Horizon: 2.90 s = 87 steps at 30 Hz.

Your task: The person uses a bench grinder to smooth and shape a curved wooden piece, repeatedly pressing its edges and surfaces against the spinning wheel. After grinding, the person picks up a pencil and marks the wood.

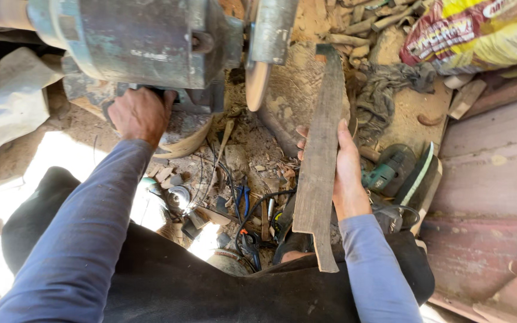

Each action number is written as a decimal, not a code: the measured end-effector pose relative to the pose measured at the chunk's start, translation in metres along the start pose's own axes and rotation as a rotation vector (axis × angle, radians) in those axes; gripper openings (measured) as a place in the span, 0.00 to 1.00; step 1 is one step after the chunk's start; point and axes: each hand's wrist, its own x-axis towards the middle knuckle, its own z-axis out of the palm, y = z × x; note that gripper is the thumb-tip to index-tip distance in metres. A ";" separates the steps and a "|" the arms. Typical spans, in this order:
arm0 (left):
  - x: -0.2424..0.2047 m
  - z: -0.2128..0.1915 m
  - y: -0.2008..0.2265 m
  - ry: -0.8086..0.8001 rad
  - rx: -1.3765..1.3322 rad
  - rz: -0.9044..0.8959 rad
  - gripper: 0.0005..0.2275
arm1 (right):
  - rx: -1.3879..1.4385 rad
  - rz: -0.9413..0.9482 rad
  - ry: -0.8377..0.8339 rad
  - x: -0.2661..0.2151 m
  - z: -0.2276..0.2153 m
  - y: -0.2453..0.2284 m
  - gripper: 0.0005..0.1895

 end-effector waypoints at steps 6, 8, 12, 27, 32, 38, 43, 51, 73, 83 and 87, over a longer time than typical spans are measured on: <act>0.005 0.012 -0.001 0.072 0.039 0.010 0.35 | -0.008 -0.034 -0.033 -0.007 -0.002 -0.002 0.35; 0.006 0.012 -0.002 0.046 -0.003 -0.020 0.35 | -0.001 -0.024 -0.033 -0.010 0.000 -0.002 0.34; 0.003 0.008 -0.001 0.069 -0.042 -0.021 0.35 | 0.015 -0.017 -0.026 -0.015 0.001 -0.006 0.34; -0.095 -0.033 -0.002 -0.280 0.250 0.418 0.18 | -0.219 -0.009 -0.073 -0.032 -0.008 -0.011 0.30; -0.185 -0.026 0.037 -0.182 -0.235 1.071 0.23 | -0.652 0.256 -0.047 -0.050 0.001 0.000 0.31; -0.212 -0.007 0.084 -0.112 -0.421 1.242 0.44 | -0.432 0.695 -0.170 -0.082 0.009 -0.008 0.34; -0.205 -0.001 0.069 -0.345 -0.499 1.012 0.32 | -0.458 0.373 -0.121 -0.058 -0.030 0.019 0.27; -0.202 -0.009 0.019 -0.493 -0.672 0.555 0.26 | -0.329 0.425 0.286 -0.055 -0.155 0.132 0.13; -0.212 0.004 0.002 -0.725 -0.525 0.154 0.35 | -0.564 0.045 0.438 0.027 -0.144 0.247 0.17; -0.218 0.001 -0.010 -0.684 -0.613 0.159 0.37 | -0.381 -0.218 0.179 0.092 -0.151 0.097 0.11; -0.215 0.003 -0.024 -0.587 -0.651 0.233 0.40 | -0.266 -0.227 0.259 0.100 -0.162 0.110 0.12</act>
